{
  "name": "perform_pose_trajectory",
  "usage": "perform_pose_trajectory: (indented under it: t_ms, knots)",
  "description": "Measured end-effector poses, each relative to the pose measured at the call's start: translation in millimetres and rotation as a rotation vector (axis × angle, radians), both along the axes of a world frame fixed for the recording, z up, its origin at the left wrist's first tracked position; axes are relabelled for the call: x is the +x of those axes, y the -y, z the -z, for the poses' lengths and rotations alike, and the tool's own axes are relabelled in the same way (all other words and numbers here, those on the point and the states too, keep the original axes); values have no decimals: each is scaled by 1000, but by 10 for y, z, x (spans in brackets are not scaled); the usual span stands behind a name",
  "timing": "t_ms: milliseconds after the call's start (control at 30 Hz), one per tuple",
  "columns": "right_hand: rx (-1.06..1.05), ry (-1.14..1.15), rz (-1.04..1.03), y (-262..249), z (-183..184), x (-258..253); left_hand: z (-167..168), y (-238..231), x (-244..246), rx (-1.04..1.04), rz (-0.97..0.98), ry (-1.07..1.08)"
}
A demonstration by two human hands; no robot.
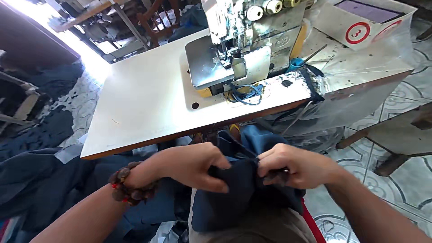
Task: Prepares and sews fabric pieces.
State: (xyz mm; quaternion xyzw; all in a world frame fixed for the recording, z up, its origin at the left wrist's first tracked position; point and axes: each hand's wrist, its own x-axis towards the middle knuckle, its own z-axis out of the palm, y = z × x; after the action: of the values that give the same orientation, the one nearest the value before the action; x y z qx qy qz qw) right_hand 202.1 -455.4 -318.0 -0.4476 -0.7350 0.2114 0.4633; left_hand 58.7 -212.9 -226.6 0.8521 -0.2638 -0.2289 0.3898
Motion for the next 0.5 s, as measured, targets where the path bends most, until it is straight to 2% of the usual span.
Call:
perform_pose_trajectory:
  t_ms: [67, 167, 300, 400, 500]
  knots:
    - [-24, 44, 68, 243, -46, 173, -79, -264, -156, 46, 23, 7]
    - [-86, 57, 216, 496, 46, 318, -204, -762, -348, 118, -72, 96]
    - [-107, -7, 336, 361, 296, 175, -390, -1227, -419, 140, -401, 144]
    - [-91, -74, 407, 139, 462, -39, -419, -1284, -384, 167, -711, 322]
    - [-85, -124, 497, 24, 592, -206, -370, -1292, -377, 53, -828, 394]
